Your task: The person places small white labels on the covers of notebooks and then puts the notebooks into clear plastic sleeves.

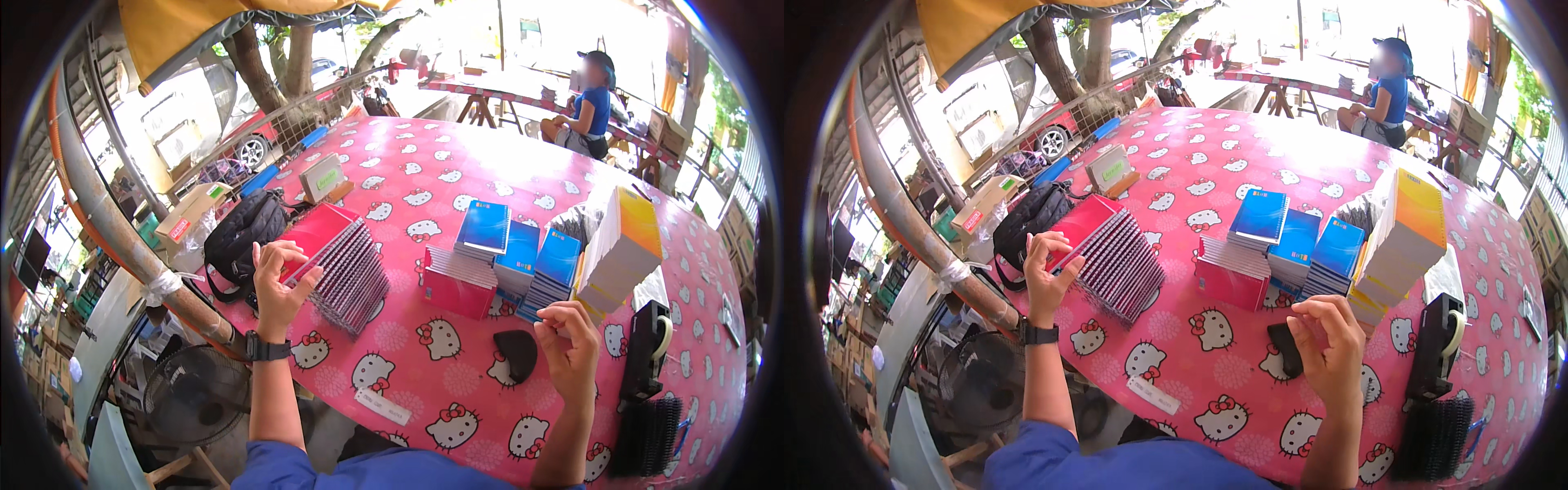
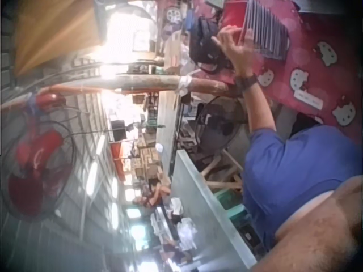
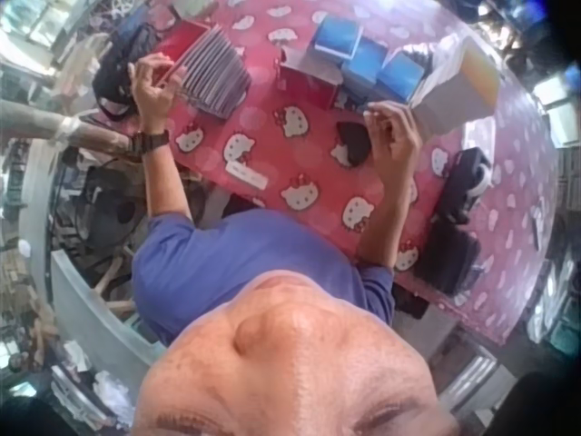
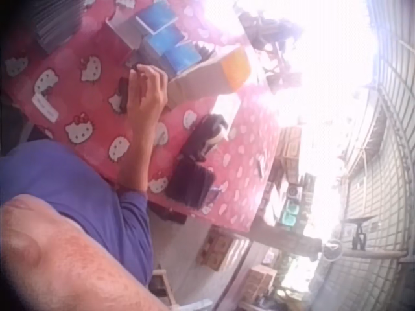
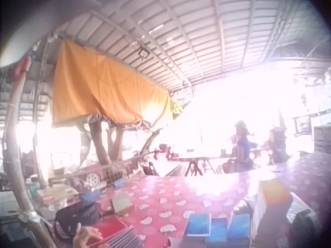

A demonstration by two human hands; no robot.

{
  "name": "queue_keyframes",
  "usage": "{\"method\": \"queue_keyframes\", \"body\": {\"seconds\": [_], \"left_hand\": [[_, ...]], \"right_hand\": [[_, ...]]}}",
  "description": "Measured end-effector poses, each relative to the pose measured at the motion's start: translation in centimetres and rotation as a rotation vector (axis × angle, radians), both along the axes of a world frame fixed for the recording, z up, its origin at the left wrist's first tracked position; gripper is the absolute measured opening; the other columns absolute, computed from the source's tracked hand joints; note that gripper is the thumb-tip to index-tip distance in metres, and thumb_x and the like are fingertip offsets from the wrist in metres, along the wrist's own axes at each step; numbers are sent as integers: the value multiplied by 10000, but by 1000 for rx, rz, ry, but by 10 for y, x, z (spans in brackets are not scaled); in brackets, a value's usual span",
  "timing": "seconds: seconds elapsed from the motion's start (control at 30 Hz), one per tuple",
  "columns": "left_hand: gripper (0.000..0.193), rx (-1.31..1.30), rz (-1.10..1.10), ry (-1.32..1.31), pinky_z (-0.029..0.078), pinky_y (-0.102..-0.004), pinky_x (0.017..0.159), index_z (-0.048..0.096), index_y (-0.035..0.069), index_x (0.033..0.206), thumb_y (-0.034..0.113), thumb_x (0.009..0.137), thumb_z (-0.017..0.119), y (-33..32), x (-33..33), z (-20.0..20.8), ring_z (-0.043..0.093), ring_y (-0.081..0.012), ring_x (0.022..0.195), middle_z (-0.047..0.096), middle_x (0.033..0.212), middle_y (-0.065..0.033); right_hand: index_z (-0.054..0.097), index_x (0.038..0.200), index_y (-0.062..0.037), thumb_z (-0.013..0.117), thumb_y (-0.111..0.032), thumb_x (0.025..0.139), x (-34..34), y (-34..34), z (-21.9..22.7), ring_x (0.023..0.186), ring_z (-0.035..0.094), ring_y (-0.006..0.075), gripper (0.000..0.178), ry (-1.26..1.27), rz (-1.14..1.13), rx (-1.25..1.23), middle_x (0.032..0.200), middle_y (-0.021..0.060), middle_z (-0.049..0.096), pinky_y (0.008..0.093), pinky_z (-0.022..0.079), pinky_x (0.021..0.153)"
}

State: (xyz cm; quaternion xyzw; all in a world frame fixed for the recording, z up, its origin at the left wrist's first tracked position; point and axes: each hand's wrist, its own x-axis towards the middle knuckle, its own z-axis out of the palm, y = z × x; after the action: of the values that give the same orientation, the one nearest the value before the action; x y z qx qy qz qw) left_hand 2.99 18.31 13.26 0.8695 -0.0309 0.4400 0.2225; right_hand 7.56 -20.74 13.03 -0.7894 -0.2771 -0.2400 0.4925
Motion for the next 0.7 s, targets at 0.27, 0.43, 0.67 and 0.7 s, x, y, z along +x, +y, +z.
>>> {"method": "queue_keyframes", "body": {"seconds": [0.27, 0.43, 0.67, 0.7], "left_hand": [[188, 28, 61, 81, 100, -563, 1093, 635, 118, 952, 190, 778, 638, -19, 0, 12, 545, -236, 1071, 607, 1040, -49], [243, 300, 247, 54, 232, -528, 1058, 640, 105, 1029, 168, 794, 646, -40, 0, 21, 545, -246, 1070, 611, 1080, -58], [240, 235, -411, 40, 417, -359, 881, 667, 84, 1031, 119, 794, 675, -144, 71, -55, 552, -238, 1011, 629, 1044, -26], [240, 227, -445, 36, 417, -359, 881, 667, 84, 1031, 119, 794, 675, -152, 93, -78, 552, -238, 1011, 629, 1044, -26]], "right_hand": [[619, 872, -1, 671, -49, 800, 0, 6, -2, 800, 590, 205, 101, 34, 46, -8, 857, 92, 597, 284, 484, 687], [619, 866, 2, 670, -41, 793, 1, -3, 0, 776, 598, 208, 99, -13, -21, -29, 841, 95, 603, 287, 485, 686], [625, 865, -10, 680, -37, 788, 2, -7, 0, 751, 610, 194, 98, -26, -19, 73, 832, 95, 611, 280, 487, 670], [627, 864, -16, 678, -39, 794, 2, -13, 0, 743, 608, 180, 90, -25, -44, 78, 827, 91, 614, 275, 486, 659]]}}
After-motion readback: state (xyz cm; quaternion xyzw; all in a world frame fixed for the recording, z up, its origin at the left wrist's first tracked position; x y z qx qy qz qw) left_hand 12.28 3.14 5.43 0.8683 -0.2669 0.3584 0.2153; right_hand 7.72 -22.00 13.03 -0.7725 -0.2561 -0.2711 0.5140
